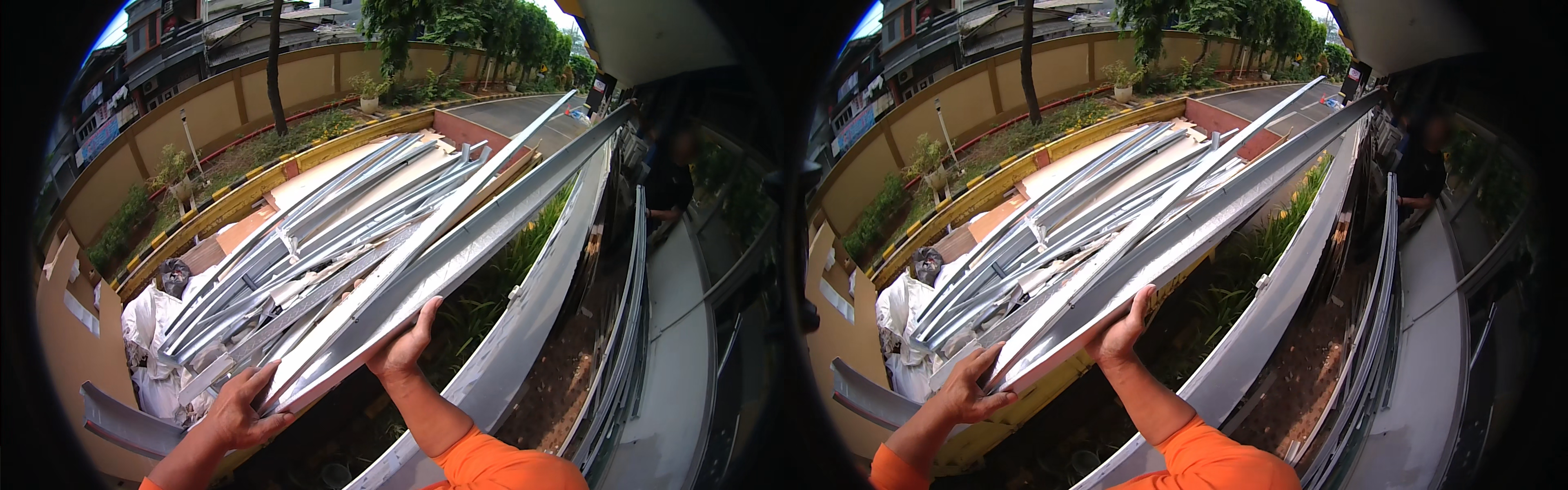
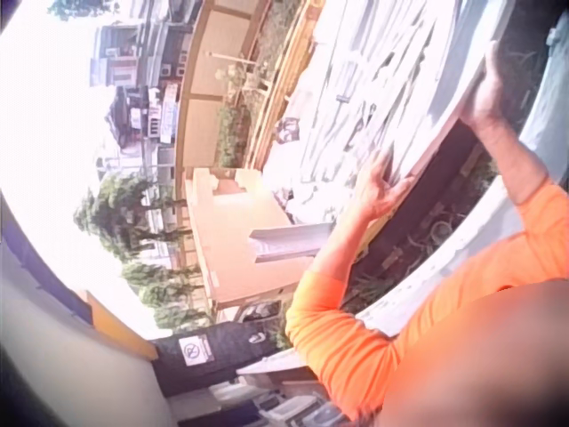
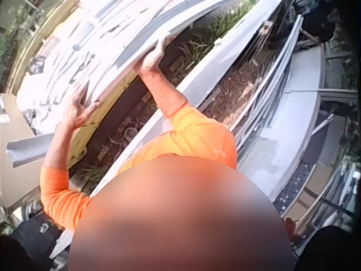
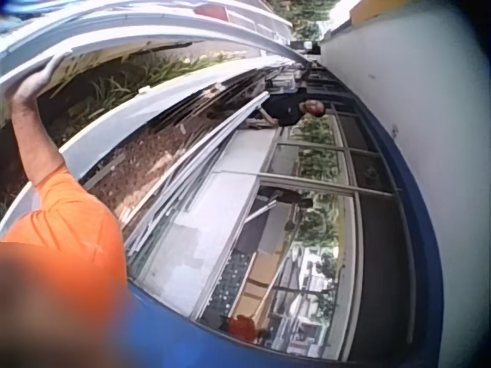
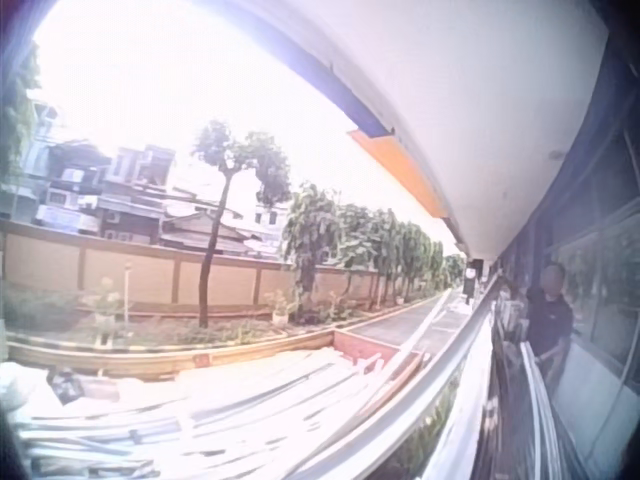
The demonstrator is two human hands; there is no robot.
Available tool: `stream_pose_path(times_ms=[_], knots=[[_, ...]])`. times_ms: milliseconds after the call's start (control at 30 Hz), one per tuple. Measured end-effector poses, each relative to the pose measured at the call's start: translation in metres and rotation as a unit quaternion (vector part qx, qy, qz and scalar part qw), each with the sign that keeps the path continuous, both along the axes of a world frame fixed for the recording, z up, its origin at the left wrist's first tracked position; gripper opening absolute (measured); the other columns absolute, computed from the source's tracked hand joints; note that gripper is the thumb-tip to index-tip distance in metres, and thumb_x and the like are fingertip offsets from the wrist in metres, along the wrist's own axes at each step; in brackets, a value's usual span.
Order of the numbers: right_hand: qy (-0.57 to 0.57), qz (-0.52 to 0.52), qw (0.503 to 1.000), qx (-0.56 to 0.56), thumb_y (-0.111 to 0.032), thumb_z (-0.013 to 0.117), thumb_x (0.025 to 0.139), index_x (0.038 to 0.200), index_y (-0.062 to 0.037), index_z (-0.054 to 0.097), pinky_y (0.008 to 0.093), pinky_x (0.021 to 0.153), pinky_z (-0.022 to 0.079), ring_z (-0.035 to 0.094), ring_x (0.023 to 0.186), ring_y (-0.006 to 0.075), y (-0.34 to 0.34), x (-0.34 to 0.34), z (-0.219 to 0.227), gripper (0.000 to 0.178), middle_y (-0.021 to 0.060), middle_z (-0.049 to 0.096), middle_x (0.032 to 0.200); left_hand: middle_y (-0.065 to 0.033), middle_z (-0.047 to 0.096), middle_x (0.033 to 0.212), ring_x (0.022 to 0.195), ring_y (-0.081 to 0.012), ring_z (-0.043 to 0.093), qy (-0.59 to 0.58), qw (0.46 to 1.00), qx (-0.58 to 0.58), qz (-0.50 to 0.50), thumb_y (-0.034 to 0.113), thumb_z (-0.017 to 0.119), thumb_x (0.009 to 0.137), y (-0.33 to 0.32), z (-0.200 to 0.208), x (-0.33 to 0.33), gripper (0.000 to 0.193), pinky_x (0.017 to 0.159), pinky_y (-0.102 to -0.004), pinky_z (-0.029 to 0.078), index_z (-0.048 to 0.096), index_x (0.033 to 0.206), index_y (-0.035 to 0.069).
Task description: The person repeatedly picks up long metal frames and window profiles from a pile on the ground and places them into the bed of a yellow truck. The person handles the items one at a time or in small groups, lifting and tossing them into the truck while another person assists by arranging the load.
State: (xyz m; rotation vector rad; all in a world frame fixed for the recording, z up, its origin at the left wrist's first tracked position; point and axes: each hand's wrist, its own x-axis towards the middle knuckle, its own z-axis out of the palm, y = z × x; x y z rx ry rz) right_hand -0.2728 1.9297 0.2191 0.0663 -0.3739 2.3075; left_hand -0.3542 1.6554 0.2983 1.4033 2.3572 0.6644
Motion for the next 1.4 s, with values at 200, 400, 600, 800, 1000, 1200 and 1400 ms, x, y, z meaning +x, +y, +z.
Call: stream_pose_path(times_ms=[200, 400, 600, 800, 1000, 1200, 1400], knots=[[0.008, 0.025, 1.0, -0.016, -0.075, 0.04, 0.096, 0.156, -0.0075, 0.025, 0.0473, 0.111, 0.04, 0.047, 0.132, 0.0309, -0.026, -0.024, 0.0, 0.091, 0.0142, 0.042, 0.147, -0.0242, 0.062, 0.114, 0.099, -0.0434, 0.064, 0.027, 0.999, 0.039, -0.008, 0.036, 0.086, 0.074, -0.027, -0.003, -0.018, 0.087, 0.088, -0.0466, 0.051, 0.048, 0.147, 0.005], [-0.011, 0.023, 1.0, -0.005, -0.076, 0.041, 0.095, 0.155, -0.0072, 0.026, 0.0473, 0.111, 0.039, 0.045, 0.133, 0.0301, -0.034, -0.036, 0.005, 0.092, 0.0144, 0.041, 0.147, -0.0248, 0.062, 0.115, 0.1, -0.0432, 0.063, 0.014, 0.999, 0.042, 0.004, 0.036, 0.086, 0.074, -0.031, -0.007, -0.028, 0.086, 0.089, -0.0461, 0.051, 0.049, 0.146, 0.005], [-0.004, 0.027, 0.999, -0.028, -0.076, 0.042, 0.095, 0.155, -0.0075, 0.026, 0.0462, 0.113, 0.037, 0.044, 0.133, 0.0297, -0.029, -0.068, 0.005, 0.093, 0.0138, 0.04, 0.147, -0.0227, 0.062, 0.107, 0.096, -0.0409, 0.062, 0.034, 0.998, 0.044, 0.015, 0.037, 0.086, 0.075, -0.028, -0.005, -0.055, 0.086, 0.085, -0.045, 0.05, 0.05, 0.144, 0.003], [-0.017, 0.04, 0.998, -0.047, -0.075, 0.042, 0.095, 0.154, -0.0071, 0.027, 0.0458, 0.113, 0.038, 0.044, 0.133, 0.0296, -0.026, -0.107, 0.01, 0.091, 0.0142, 0.04, 0.147, -0.0226, 0.062, 0.107, 0.095, -0.0406, 0.062, 0.042, 0.997, 0.058, 0.016, 0.036, 0.087, 0.074, -0.026, -0.006, -0.089, 0.088, 0.085, -0.0439, 0.049, 0.048, 0.146, 0.003], [-0.027, 0.079, 0.997, 0.004, -0.073, 0.039, 0.098, 0.154, -0.0092, 0.029, 0.0448, 0.112, 0.04, 0.045, 0.132, 0.0275, -0.004, -0.186, 0.005, 0.085, 0.0113, 0.042, 0.146, -0.0239, 0.061, 0.116, 0.107, -0.0403, 0.061, 0.047, 0.996, 0.058, 0.047, 0.039, 0.085, 0.078, -0.015, -0.022, -0.145, 0.091, 0.095, -0.0432, 0.048, 0.043, 0.15, 0.002], [-0.137, 0.188, 0.973, 0.004, -0.082, 0.042, 0.091, 0.161, -0.0124, 0.015, 0.0546, 0.118, 0.028, 0.037, 0.14, 0.0368, 0.041, -0.349, -0.034, 0.102, 0.016, 0.032, 0.158, -0.0268, 0.06, 0.128, 0.122, -0.0425, 0.056, 0.152, 0.971, -0.12, 0.141, 0.043, 0.075, 0.086, 0.017, -0.02, -0.293, 0.079, 0.108, -0.0468, 0.043, 0.045, 0.152, 0.01], [-0.33, 0.107, 0.935, -0.071, -0.083, 0.042, 0.089, 0.164, -0.0179, -0.005, 0.0569, 0.112, 0.034, 0.033, 0.145, 0.0485, 0.084, -0.28, -0.191, 0.11, 0.0272, 0.017, 0.164, -0.0311, 0.048, 0.146, 0.137, -0.0436, 0.046, 0.088, 0.957, -0.224, 0.16, 0.064, 0.074, 0.079, 0.029, -0.182, -0.242, 0.109, 0.121, -0.0484, 0.029, 0.033, 0.153, -0.004]])
